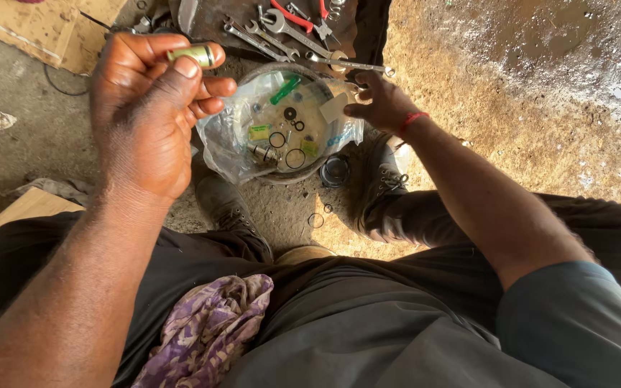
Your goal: The person sits on the ground and assembles small mechanical parts, including a cylindrical component and a piston-like assembly. They use a cloth to wipe parts and handle various tools and components laid out on a metal tray.
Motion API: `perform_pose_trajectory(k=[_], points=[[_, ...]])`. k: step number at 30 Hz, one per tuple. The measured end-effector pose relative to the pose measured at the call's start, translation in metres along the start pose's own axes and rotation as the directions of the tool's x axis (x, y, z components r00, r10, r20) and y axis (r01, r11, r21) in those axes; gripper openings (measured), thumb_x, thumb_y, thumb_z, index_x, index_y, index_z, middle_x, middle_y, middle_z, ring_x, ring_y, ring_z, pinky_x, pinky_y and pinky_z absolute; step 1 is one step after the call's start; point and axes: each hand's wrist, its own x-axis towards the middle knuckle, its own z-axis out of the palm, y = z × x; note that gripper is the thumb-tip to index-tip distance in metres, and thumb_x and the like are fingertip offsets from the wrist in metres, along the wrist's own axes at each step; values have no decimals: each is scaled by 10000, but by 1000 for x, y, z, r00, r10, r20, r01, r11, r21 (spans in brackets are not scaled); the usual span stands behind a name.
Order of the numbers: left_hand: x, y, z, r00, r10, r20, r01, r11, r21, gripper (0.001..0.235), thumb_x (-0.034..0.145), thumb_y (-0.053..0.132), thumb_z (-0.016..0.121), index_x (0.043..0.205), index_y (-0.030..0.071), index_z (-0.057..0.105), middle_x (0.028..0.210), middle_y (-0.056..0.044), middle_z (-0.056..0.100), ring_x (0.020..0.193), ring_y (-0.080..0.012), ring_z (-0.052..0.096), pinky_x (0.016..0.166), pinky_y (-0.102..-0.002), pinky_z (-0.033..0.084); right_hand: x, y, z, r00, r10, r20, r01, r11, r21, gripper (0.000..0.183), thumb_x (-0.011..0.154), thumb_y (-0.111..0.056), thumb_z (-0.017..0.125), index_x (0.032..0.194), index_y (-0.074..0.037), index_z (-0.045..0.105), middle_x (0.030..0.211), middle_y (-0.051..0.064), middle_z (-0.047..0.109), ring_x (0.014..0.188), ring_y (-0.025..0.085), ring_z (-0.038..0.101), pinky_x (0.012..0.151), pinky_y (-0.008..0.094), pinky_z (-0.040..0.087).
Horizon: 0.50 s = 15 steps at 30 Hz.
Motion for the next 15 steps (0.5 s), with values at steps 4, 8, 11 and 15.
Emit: perform_pose_trajectory(k=[4, 8, 11, 15], points=[[-1, 1, -4, 999, -1, 36, 2, 999, -36, 161, 1110, 59, 603, 1250, 82, 527, 1175, -140, 713, 952, -215, 743, 887, -368, 632, 5, -12, 9, 987, 134, 87, -141, 987, 73, 663, 874, -264, 839, 1394, -52, 487, 1111, 174, 711, 984, 288, 708, 838, 393, 582], [-2, 2, -6, 1000, 10, 27, -11, 999, 47, 147, 1120, 22, 669, 1228, 43, 572, 1076, -118, 693, 882, -177, 713, 840, -343, 630, 14, -22, 4, 992, 123, 29, -125, 988, 95, 401, 889, -209, 805, 1236, -65, 665, 997, 105, 740, 848, 193, 725, 733, 338, 617], [-3, 2, -7, 1000, -5, -24, 8, 993, 114, 140, 1054, 78, 713, 1157, 61, 619, 994, -66, 692, 839, -125, 700, 789, -310, 638, 19, -32, -3, 997, -52, -52, 57, 993, 100, 302, 894, -176, 826, 1137, -38, 711, 955, 87, 739, 847, 156, 714, 735, 318, 594], [-5, 2, -8, 1000, 11, 7, -11, 996, 85, 180, 1052, 197, 727, 1146, 72, 639, 963, -32, 692, 818, -101, 698, 748, -294, 640, 18, -59, -12, 992, -127, -1, 127, 988, 86, 252, 944, -171, 785, 1122, -13, 702, 937, 97, 733, 844, 169, 727, 752, 331, 605]])
